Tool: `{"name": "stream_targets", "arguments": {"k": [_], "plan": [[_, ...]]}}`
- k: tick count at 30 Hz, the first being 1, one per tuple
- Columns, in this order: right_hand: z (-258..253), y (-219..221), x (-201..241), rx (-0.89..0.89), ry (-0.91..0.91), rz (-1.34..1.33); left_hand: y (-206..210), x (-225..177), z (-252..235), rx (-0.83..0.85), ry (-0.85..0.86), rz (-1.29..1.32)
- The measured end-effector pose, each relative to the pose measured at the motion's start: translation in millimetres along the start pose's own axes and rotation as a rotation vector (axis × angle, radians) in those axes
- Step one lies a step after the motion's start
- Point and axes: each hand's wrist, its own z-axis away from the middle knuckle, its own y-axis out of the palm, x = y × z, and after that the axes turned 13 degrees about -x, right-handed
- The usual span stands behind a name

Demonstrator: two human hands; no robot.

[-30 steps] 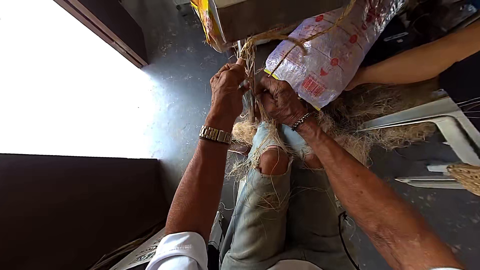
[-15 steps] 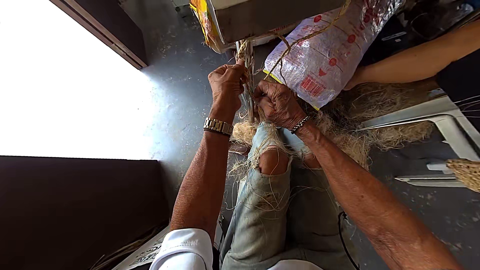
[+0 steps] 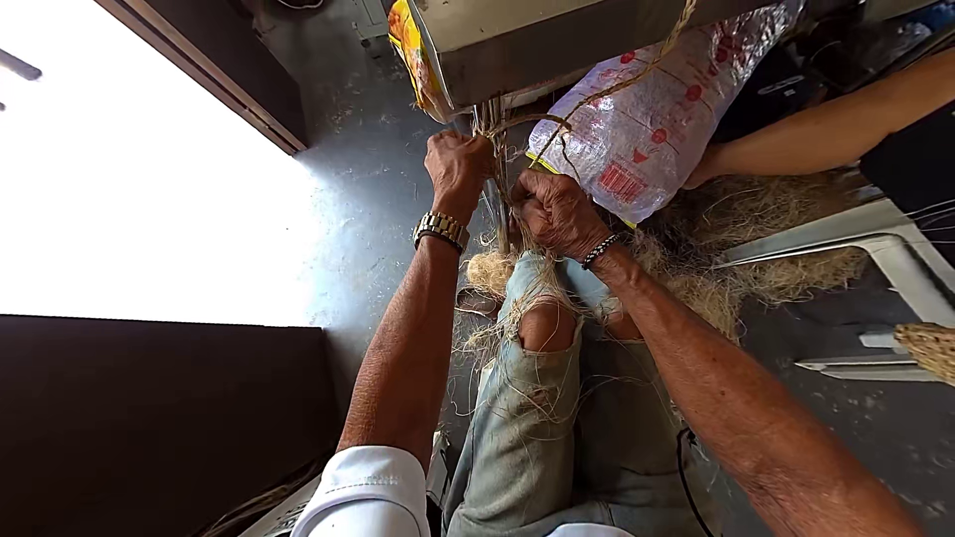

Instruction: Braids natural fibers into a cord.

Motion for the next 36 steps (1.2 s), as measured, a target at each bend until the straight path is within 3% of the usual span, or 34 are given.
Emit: {"name": "stream_targets", "arguments": {"k": [2,8,14,17,22,27,30,36], "plan": [[0,-2,-1,-0.001,0.008,-0.009,-1,-3,1,0.031,-0.034,0.049],[3,-4,-4,-0.005,0.024,-0.036,-17,13,0,0.277,-0.262,0.611],[2,-7,-11,-0.019,0.039,-0.066,-18,38,0,0.344,-0.255,0.918],[-1,-11,-13,-0.011,0.048,-0.082,-15,45,0,0.284,-0.231,1.043],[-7,-22,-6,-0.051,0.076,-0.124,-12,20,-20,0.102,-0.091,1.009],[-1,-40,4,-0.142,0.199,-0.354,-7,-21,-34,-0.022,0.006,1.023],[26,-36,-3,-0.184,0.305,-0.42,0,-14,-27,-0.035,0.085,1.019],[59,-12,0,-0.204,0.606,-0.809,-5,19,1,-0.071,0.047,0.895]]}}
